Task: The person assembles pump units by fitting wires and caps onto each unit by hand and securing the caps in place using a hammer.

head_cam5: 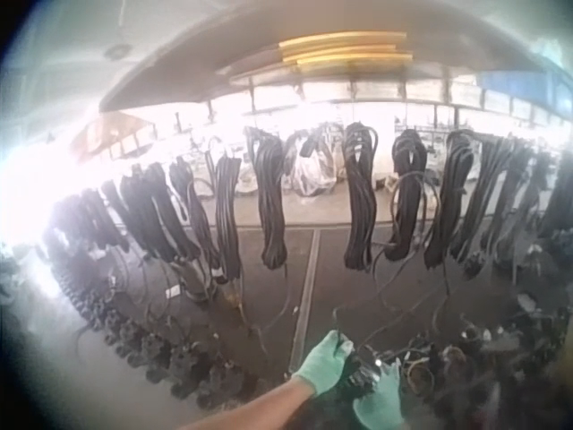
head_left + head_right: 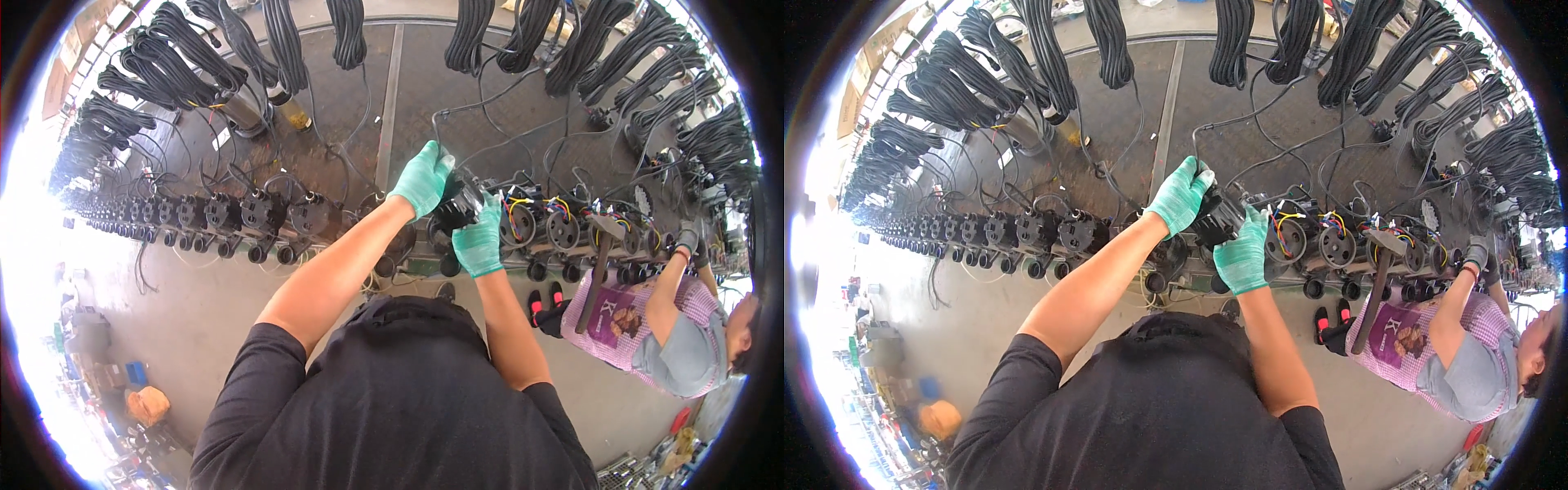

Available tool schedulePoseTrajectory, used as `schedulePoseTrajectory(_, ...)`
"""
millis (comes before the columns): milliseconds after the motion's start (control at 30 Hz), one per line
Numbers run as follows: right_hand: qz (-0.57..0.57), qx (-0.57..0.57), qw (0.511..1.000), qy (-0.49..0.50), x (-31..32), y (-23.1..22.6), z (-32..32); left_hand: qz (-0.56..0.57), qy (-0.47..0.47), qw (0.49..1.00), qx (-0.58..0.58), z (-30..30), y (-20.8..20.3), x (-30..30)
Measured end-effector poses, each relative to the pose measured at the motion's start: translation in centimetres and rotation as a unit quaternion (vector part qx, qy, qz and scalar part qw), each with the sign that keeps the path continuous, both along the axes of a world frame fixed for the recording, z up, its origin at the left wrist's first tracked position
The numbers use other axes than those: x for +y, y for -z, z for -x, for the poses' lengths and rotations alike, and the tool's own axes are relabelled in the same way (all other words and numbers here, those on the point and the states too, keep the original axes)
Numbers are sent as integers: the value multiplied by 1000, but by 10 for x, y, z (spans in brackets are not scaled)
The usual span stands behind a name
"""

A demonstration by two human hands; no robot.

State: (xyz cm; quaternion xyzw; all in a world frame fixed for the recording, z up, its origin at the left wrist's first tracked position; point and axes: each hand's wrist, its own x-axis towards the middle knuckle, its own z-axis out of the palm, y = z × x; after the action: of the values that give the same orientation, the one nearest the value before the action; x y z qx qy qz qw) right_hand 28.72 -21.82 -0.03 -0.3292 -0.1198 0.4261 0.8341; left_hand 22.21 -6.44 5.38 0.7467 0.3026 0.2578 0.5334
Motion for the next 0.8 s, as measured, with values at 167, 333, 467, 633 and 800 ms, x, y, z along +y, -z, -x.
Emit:
schedulePoseTrajectory(167, 250, -677, 690, 57, -20, -10, -5, -108, -9, 994, 35, 2, -16, -6)
schedulePoseTrajectory(333, 199, -437, 877, -12, -46, 6, -3, -200, -23, 978, 58, 4, -20, -10)
schedulePoseTrajectory(467, 228, -503, 833, 22, -47, 12, -2, -244, -41, 966, 69, 8, -12, -3)
schedulePoseTrajectory(633, 292, -693, 654, 87, -41, 2, 16, -282, -69, 946, 143, 14, -27, -18)
schedulePoseTrajectory(800, 277, -717, 631, 103, -43, -1, 13, -253, -102, 949, 158, 13, -26, -22)
